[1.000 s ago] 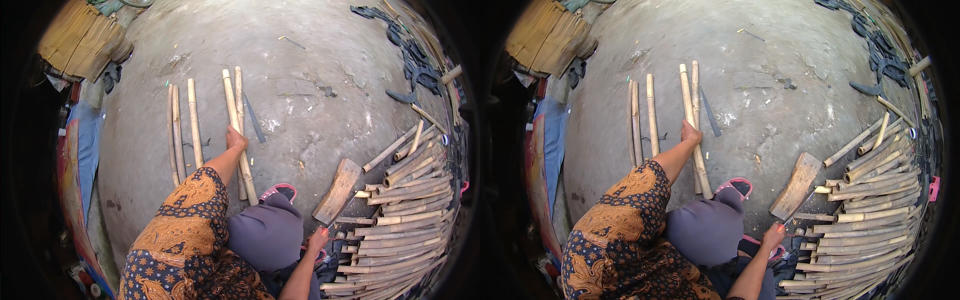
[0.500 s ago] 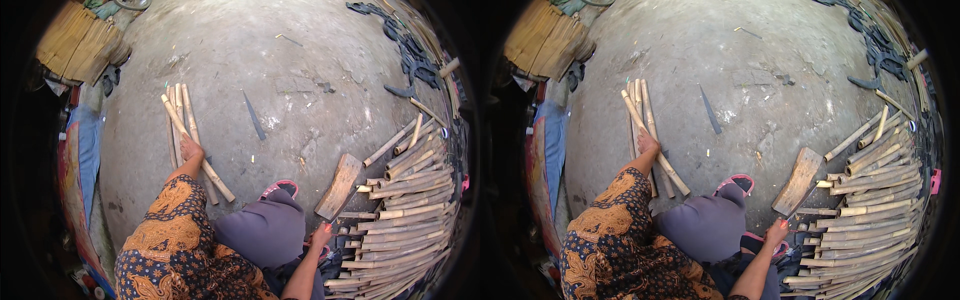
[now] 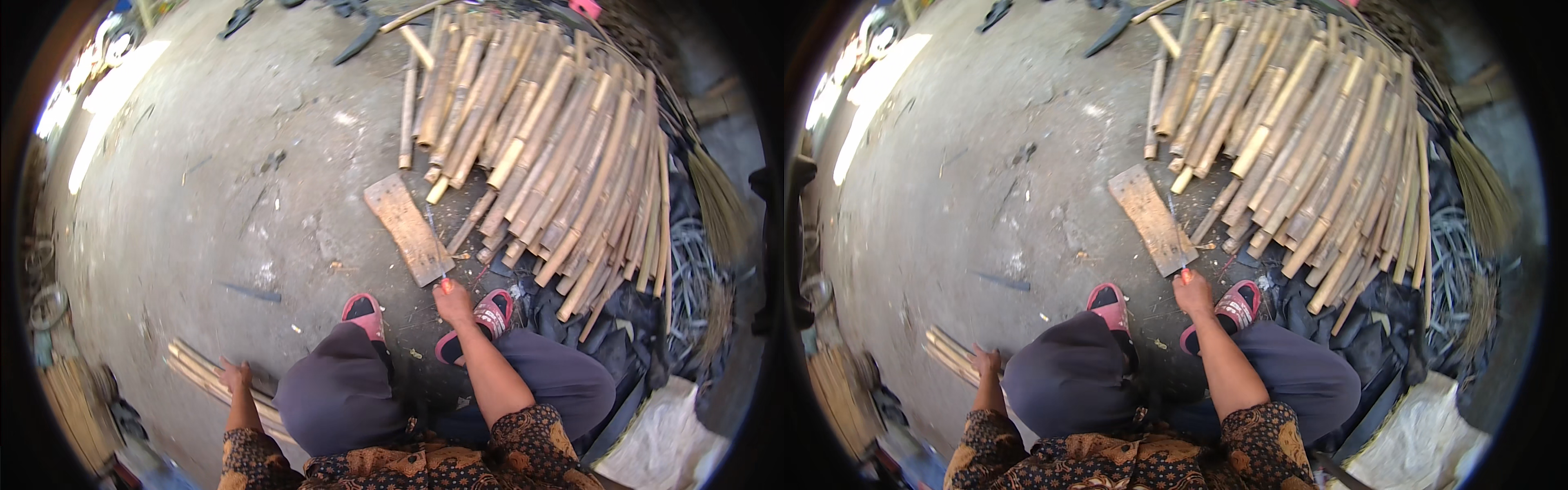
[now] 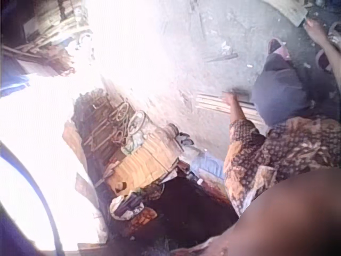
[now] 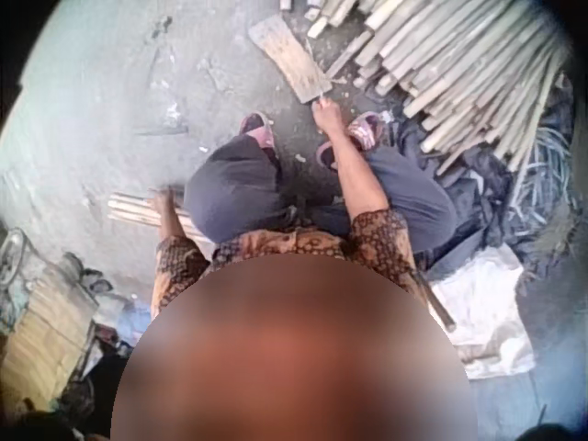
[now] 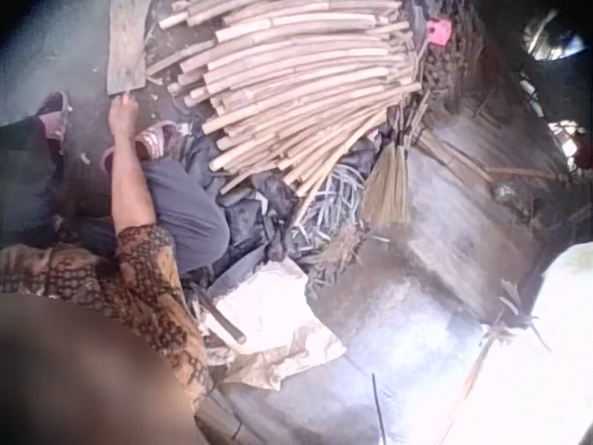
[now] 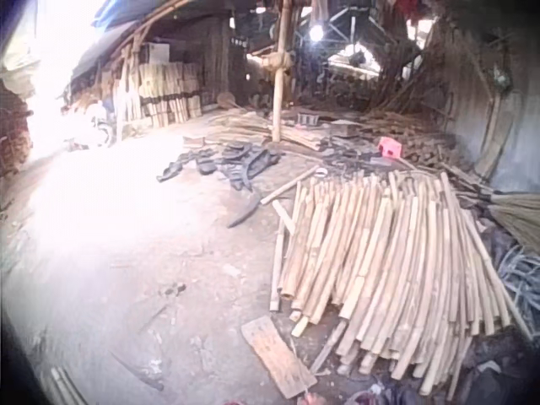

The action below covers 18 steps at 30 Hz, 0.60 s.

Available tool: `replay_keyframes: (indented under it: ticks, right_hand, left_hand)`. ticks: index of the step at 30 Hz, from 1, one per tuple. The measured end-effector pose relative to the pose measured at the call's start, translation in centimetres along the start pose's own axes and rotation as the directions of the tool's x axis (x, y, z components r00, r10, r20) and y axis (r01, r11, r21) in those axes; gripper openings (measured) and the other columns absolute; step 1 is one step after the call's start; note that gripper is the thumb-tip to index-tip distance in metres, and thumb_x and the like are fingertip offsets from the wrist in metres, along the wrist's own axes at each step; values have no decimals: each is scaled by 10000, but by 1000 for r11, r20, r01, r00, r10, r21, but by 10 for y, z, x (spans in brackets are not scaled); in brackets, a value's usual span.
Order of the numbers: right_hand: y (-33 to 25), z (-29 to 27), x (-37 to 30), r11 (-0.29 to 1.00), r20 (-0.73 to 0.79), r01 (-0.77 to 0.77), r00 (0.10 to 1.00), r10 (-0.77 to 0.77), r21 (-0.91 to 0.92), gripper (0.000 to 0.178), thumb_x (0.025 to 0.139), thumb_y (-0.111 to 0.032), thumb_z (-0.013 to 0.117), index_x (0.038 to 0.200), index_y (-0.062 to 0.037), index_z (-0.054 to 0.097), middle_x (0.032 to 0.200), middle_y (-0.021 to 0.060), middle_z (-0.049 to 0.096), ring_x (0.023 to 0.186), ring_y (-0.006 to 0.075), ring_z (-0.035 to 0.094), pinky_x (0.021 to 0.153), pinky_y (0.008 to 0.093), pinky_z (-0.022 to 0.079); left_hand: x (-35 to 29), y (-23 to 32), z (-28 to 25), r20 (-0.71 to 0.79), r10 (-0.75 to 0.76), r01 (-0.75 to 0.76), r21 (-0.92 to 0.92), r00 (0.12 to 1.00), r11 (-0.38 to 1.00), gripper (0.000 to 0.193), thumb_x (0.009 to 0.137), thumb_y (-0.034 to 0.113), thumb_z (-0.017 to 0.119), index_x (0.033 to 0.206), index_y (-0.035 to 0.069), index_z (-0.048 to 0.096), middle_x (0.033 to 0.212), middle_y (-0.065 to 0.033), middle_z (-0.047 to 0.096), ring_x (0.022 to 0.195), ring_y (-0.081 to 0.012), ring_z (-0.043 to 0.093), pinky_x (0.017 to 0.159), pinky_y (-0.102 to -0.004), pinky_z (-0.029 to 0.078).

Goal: The person sits on the floor and repeatedly cuts bamboo sticks into shorter pieces using a knife. They pick up each stick, position it against a small wooden block, and slice it before placing the cut pieces aside.

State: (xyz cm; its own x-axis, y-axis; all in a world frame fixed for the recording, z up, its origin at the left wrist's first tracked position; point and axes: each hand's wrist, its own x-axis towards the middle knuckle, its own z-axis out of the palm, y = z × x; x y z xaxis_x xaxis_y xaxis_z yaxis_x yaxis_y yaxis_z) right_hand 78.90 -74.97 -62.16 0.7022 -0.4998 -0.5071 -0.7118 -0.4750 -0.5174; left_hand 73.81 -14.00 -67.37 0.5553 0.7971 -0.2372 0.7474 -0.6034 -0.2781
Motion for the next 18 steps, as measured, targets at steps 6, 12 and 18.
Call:
replay_keyframes:
  ticks: [6, 12, 18]
  right_hand:
    - [-11, -5, -8, 996, 24, -6, 1000, 4, 89, 408, 903, -374, 649, 1100, -18, 670, 1086, 277, 712, 1065, 466, 672, 912, 508, 532]
    - [-2, -14, -7, 987, 65, -55, 997, 46, 153, 403, 906, -362, 644, 1103, -11, 667, 1085, 304, 700, 1070, 478, 668, 919, 519, 534]
    - [12, -12, 1, 986, 149, -61, 988, 38, 153, 425, 920, -354, 601, 1181, -20, 634, 1128, 303, 693, 1081, 481, 667, 944, 546, 524]
  left_hand:
    - [-68, 279, -165, -193, 878, -765, -593, 437, 251, 381, 986, 275, 657, 1237, -12, 666, 1148, -241, 719, 1041, -349, 716, 896, -412, 554]
    - [-295, 474, -264, -40, 993, -907, -404, -114, -120, 408, 950, 323, 691, 1207, 7, 668, 1199, -253, 684, 1118, -411, 664, 971, -465, 522]
    - [-438, 552, -184, 55, 994, -841, -530, 98, 112, 716, 880, 373, 747, 1425, 13, 453, 1285, -342, 623, 1251, -446, 596, 1068, -445, 476]
